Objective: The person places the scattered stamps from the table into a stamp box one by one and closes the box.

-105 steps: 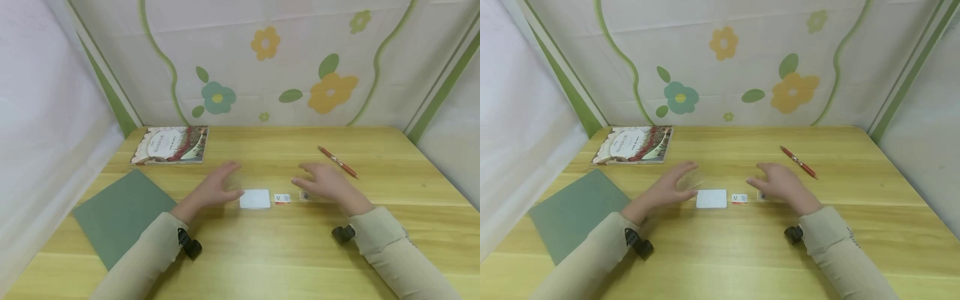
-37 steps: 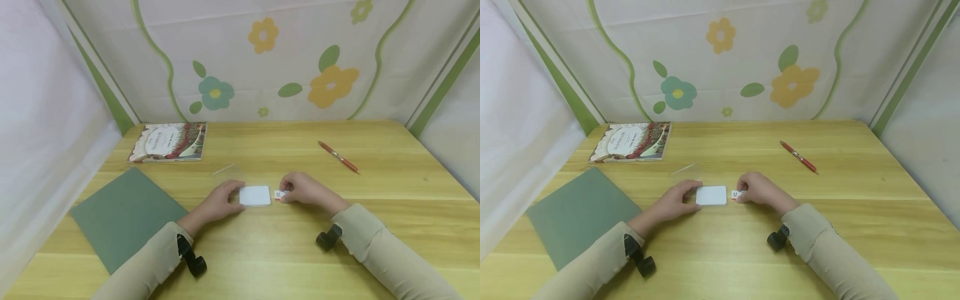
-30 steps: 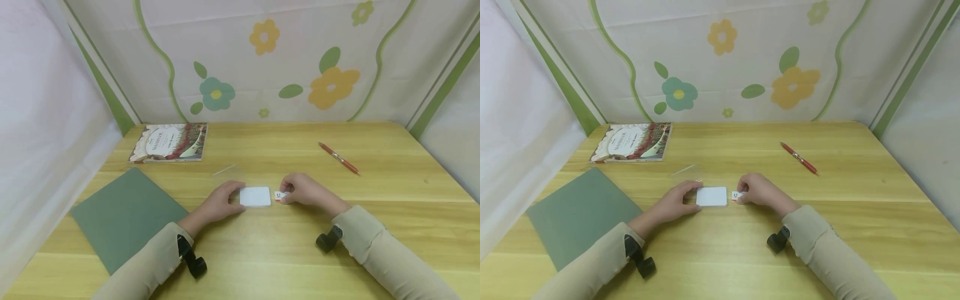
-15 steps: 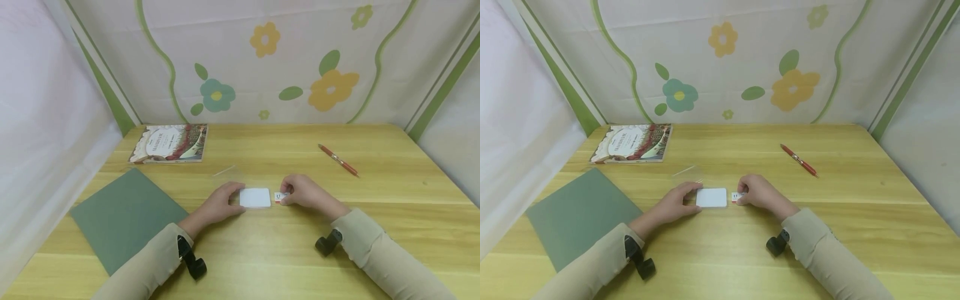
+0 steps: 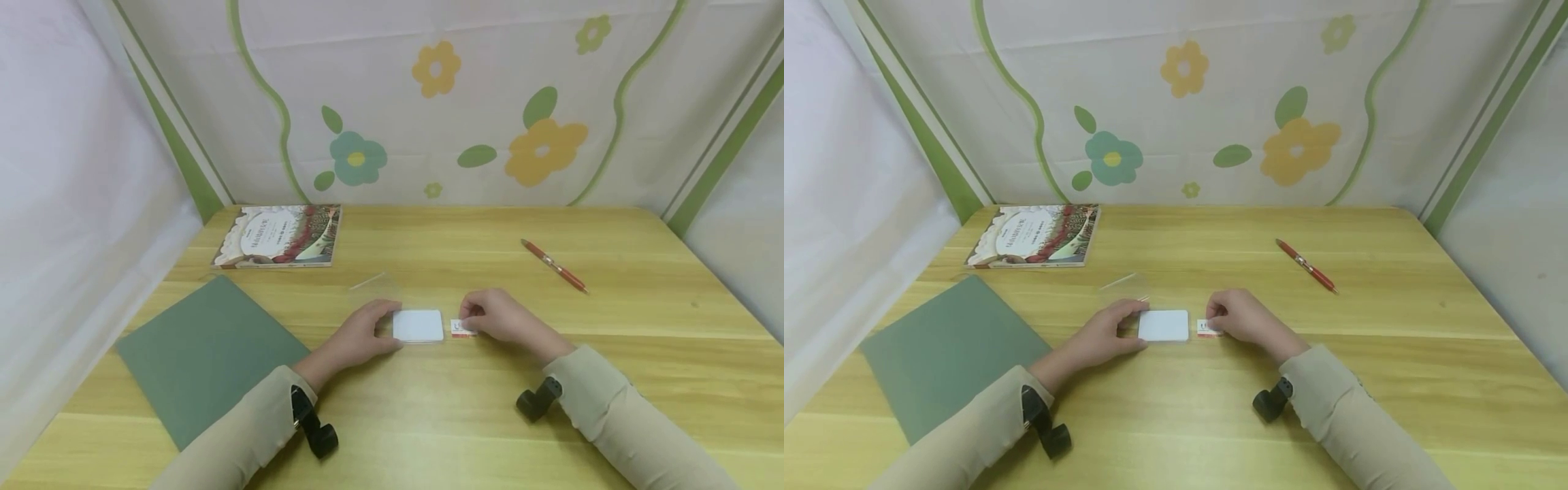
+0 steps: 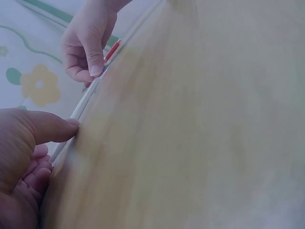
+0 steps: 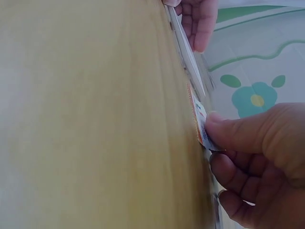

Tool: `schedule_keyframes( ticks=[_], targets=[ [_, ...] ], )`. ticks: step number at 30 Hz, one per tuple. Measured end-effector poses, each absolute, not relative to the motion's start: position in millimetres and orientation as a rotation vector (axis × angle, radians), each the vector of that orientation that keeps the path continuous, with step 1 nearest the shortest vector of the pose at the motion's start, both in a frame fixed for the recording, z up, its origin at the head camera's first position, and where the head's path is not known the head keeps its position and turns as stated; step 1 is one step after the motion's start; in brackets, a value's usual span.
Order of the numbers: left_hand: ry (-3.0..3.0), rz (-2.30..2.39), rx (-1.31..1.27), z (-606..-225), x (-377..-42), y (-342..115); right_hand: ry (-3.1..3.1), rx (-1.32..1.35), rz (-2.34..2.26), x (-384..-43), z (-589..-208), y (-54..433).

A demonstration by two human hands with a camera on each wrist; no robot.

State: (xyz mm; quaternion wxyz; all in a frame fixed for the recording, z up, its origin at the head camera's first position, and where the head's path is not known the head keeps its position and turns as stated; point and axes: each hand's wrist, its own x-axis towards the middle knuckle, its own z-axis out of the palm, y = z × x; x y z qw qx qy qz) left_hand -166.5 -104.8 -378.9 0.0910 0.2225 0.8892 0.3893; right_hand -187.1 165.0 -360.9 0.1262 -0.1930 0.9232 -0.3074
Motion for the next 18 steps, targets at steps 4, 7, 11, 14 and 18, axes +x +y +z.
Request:
schedule_keyframes(
  ticks=[4,7,11,14,18],
  targets=[
    [2.642,1.164,0.667,-379.9,-166.4,-105.3,2.682,-0.547,-0.902,-186.5,-360.8,165.8],
    [2.647,1.160,0.654,-380.9,-166.0,-105.3,2.675,-0.531,-0.918,-185.6,-359.3,165.8],
    [2.651,1.163,0.640,-381.8,-165.4,-105.1,2.676,-0.523,-0.936,-184.4,-357.5,165.5],
    [2.649,1.186,0.648,-381.0,-164.8,-105.2,2.671,-0.527,-0.957,-183.4,-356.2,165.2],
    [2.641,1.210,0.642,-380.0,-164.2,-105.3,2.656,-0.533,-0.995,-182.0,-353.6,164.6]
  ],
)
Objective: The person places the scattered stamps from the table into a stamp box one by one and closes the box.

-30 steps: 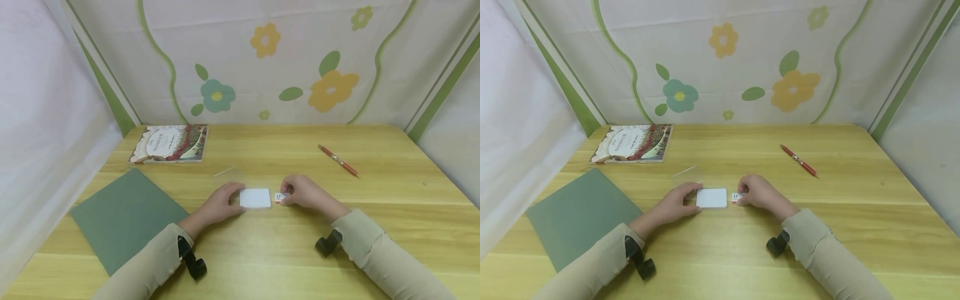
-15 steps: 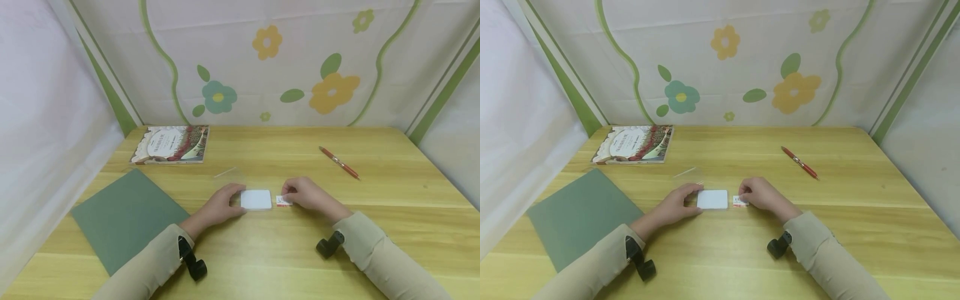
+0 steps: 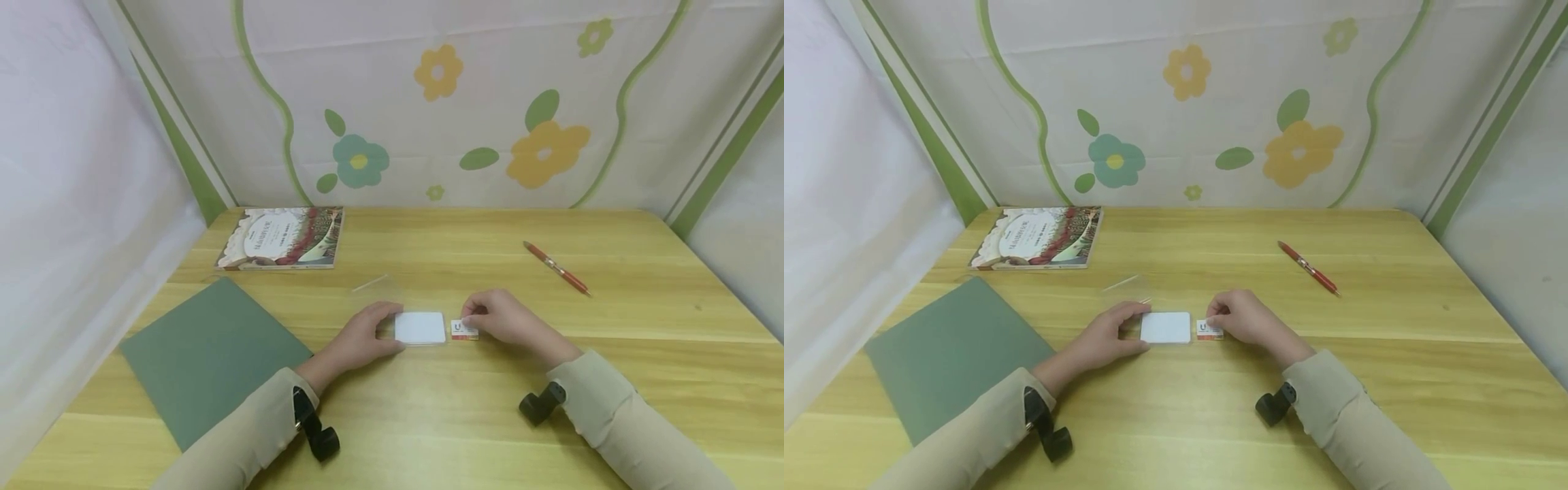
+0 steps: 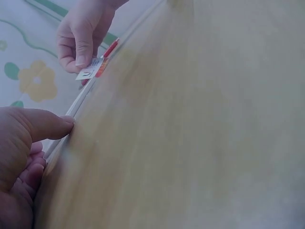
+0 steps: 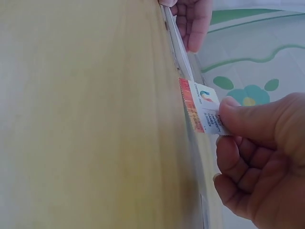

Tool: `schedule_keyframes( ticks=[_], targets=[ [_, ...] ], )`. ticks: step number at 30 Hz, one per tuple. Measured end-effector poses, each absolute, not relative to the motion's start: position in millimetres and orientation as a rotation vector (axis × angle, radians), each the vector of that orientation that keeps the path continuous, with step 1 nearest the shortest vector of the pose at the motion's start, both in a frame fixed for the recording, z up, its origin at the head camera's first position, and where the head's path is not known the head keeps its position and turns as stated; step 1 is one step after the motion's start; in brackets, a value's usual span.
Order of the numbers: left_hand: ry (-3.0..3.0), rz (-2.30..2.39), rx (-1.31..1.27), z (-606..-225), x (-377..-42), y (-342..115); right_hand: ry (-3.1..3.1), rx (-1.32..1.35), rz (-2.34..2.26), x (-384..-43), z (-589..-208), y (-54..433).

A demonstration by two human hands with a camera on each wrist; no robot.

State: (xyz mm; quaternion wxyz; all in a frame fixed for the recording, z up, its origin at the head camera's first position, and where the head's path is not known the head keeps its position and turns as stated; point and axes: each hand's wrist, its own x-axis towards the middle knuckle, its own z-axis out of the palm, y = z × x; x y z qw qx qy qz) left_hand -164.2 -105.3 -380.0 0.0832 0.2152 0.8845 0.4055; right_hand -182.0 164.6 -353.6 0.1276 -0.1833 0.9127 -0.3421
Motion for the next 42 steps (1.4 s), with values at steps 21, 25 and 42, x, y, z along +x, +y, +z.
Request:
schedule_keyframes(
  ticks=[21,25,42],
  targets=[
    [2.650,1.191,0.627,-383.2,-164.6,-105.3,2.581,-0.471,-1.166,-180.3,-346.5,158.3],
    [2.654,1.185,0.622,-383.2,-164.5,-105.3,2.561,-0.481,-1.197,-180.9,-345.7,154.2],
    [2.636,1.182,0.589,-384.2,-166.2,-105.0,2.480,-0.496,-1.284,-185.0,-346.7,128.5]
  ],
)
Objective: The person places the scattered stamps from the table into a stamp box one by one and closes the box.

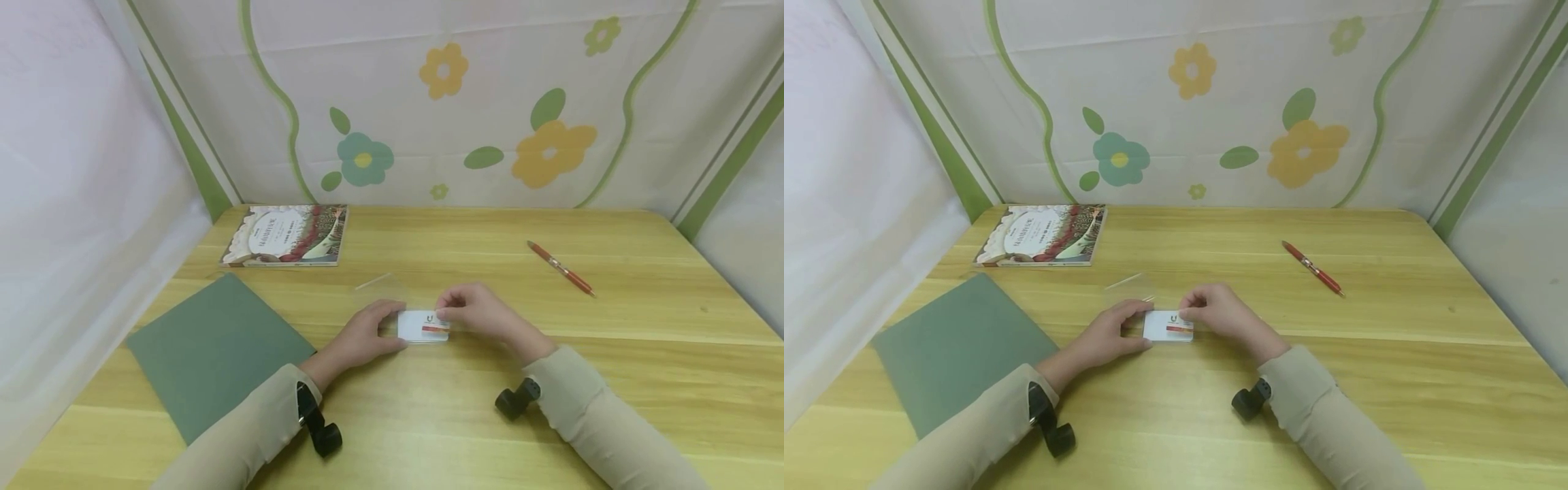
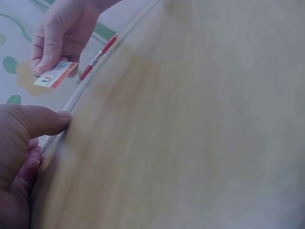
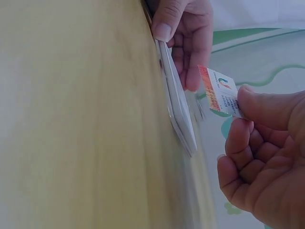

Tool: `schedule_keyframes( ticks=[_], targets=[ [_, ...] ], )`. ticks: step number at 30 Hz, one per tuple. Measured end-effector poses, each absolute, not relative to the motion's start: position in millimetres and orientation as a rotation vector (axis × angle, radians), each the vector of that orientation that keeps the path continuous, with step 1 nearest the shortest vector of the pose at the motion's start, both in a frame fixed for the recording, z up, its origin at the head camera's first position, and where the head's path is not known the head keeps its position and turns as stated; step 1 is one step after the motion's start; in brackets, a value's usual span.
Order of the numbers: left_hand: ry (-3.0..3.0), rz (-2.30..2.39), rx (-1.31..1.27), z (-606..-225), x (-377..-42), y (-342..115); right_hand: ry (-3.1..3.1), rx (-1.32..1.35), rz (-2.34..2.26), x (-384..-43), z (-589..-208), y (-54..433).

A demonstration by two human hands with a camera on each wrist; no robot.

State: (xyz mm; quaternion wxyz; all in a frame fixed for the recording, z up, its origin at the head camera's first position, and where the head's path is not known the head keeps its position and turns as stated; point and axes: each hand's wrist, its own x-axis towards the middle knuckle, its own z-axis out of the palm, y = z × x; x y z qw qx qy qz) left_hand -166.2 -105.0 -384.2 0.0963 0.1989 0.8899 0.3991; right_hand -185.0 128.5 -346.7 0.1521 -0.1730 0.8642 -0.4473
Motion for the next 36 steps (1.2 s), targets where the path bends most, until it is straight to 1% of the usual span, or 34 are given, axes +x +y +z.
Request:
schedule_keyframes(
  ticks=[8,18,26,36],
  targets=[
    [2.636,1.198,0.612,-384.5,-166.6,-104.6,2.468,-0.584,-1.269,-187.7,-351.3,114.5],
    [2.632,1.223,0.638,-386.2,-166.4,-105.1,2.437,-0.536,-1.275,-192.6,-357.9,98.6],
    [2.643,1.223,0.640,-387.4,-166.2,-106.5,2.502,-0.629,-1.200,-193.8,-360.0,89.6],
    [2.649,1.224,0.661,-385.4,-166.1,-106.5,2.579,-0.633,-1.125,-195.2,-362.5,81.4]
  ],
)
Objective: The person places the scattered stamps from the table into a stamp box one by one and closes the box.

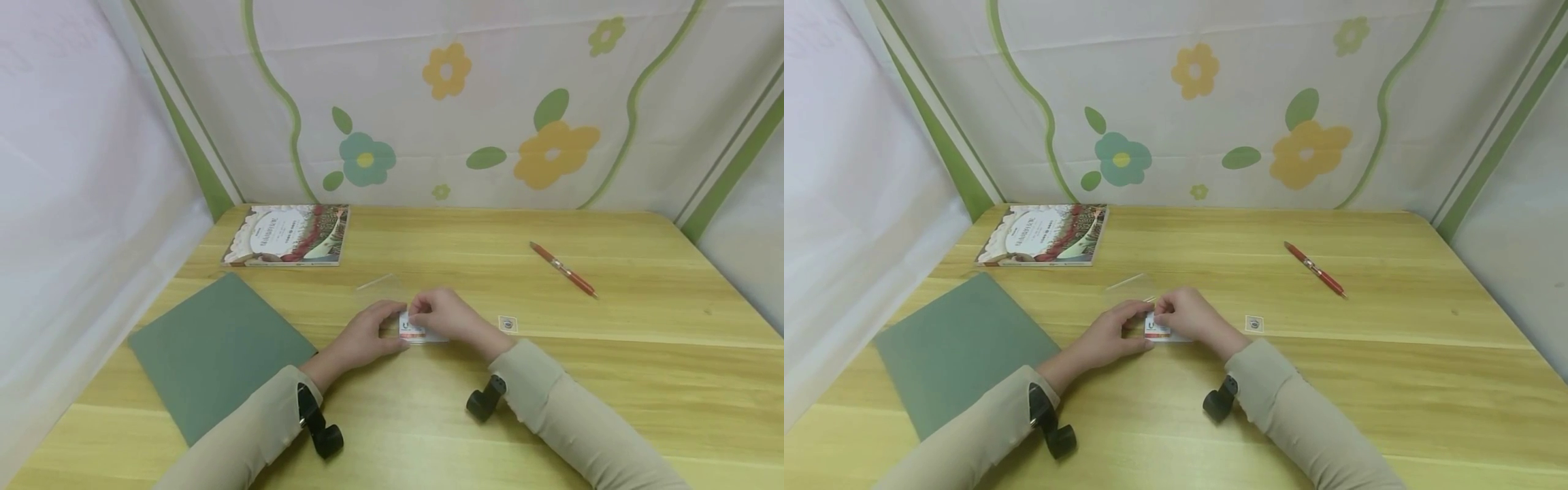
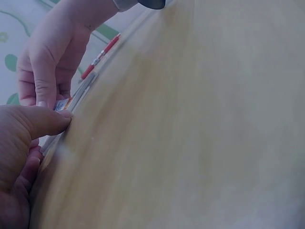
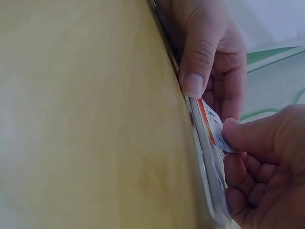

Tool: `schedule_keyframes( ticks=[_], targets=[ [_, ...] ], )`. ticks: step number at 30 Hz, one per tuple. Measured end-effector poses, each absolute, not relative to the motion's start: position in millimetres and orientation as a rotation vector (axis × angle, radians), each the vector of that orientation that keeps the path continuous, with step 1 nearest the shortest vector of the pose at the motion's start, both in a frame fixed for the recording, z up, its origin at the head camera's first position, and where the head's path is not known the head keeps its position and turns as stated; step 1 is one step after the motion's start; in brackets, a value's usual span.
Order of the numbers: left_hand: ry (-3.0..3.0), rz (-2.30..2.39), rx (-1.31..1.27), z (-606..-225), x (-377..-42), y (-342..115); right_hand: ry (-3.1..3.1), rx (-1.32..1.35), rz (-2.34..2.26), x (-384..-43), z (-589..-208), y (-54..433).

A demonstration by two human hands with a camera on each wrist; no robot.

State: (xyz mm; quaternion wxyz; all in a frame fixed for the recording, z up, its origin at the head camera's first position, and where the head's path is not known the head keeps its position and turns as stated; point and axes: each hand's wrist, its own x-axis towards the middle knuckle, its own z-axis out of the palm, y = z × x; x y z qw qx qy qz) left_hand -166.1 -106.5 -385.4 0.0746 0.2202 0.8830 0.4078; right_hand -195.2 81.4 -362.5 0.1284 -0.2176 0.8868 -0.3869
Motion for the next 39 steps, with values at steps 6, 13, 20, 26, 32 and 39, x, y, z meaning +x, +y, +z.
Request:
schedule_keyframes(
  ticks=[6,13,20,26,32,39],
  targets=[
    [2.655,1.218,0.665,-385.0,-165.7,-106.2,2.627,-0.644,-1.050,-194.0,-361.0,80.2],
    [2.667,1.219,0.679,-387.6,-167.1,-106.8,2.687,-0.692,-0.999,-192.0,-360.6,78.4],
    [2.681,1.219,0.703,-389.1,-168.6,-107.3,2.732,-0.748,-0.956,-191.4,-361.1,77.1],
    [2.680,1.210,0.687,-388.5,-168.0,-106.7,2.735,-0.758,-0.930,-190.5,-360.1,76.6],
    [2.679,1.202,0.674,-387.5,-167.4,-106.4,2.741,-0.746,-0.922,-190.9,-361.7,76.2],
    [2.688,1.187,0.680,-387.0,-166.7,-106.5,2.779,-0.791,-0.878,-190.4,-363.3,75.2]
  ],
)
